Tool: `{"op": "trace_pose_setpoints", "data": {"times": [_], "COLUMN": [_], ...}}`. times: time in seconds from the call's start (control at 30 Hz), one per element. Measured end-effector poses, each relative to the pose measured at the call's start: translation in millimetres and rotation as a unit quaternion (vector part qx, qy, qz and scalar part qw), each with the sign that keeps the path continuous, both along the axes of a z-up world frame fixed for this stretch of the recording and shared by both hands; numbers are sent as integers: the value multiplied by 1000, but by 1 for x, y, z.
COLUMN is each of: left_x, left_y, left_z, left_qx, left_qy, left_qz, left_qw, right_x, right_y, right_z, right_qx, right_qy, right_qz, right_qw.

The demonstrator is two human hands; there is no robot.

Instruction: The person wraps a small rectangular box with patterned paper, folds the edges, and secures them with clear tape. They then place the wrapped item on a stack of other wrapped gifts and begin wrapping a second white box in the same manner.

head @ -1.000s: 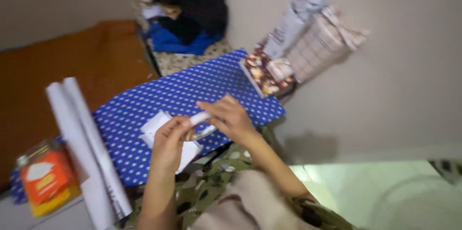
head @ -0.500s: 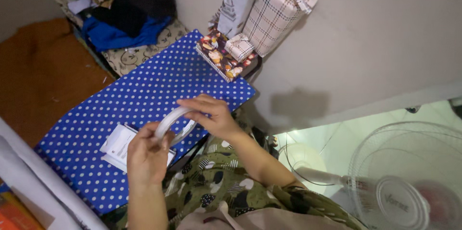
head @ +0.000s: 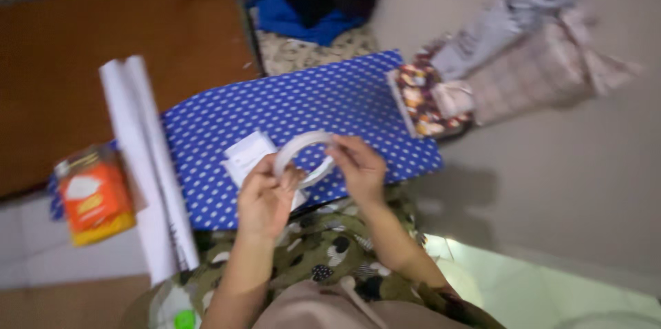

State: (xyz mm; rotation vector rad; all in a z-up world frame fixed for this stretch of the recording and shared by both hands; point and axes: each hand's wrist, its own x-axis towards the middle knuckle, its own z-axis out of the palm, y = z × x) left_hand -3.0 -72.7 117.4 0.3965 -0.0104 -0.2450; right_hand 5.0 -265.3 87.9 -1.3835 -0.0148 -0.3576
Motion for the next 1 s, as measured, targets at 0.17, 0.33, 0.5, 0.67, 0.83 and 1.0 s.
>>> {"op": "trace_pose_setpoints", "data": {"times": [0.17, 0.33, 0.5, 0.67, 0.83, 1.0], "left_x": [0, -8, -20, -29, -31, -40], "left_y": [10, 7, 3, 8, 24, 30], "left_z": [-8, -4, 2, 7, 30, 46], "left_qx": [12, 120, 147, 164, 322, 424], "left_qy": [21, -35, -25, -65, -108, -96], "left_qz": [23, 61, 69, 78, 89, 120], "left_qw": [999, 990, 986, 981, 937, 892], "right_x": [7, 14, 13, 2, -21, -32], "right_y": [5, 19, 32, 44, 43, 57], "right_z": [-1, 4, 1, 10, 49, 76], "right_qx": [-8, -50, 17, 44, -161, -358], "right_qy": [-21, -21, -18, -46, -134, -212], "right_qz": [47, 44, 42, 46, 23, 83], "right_qw": [999, 998, 999, 997, 978, 906]}}
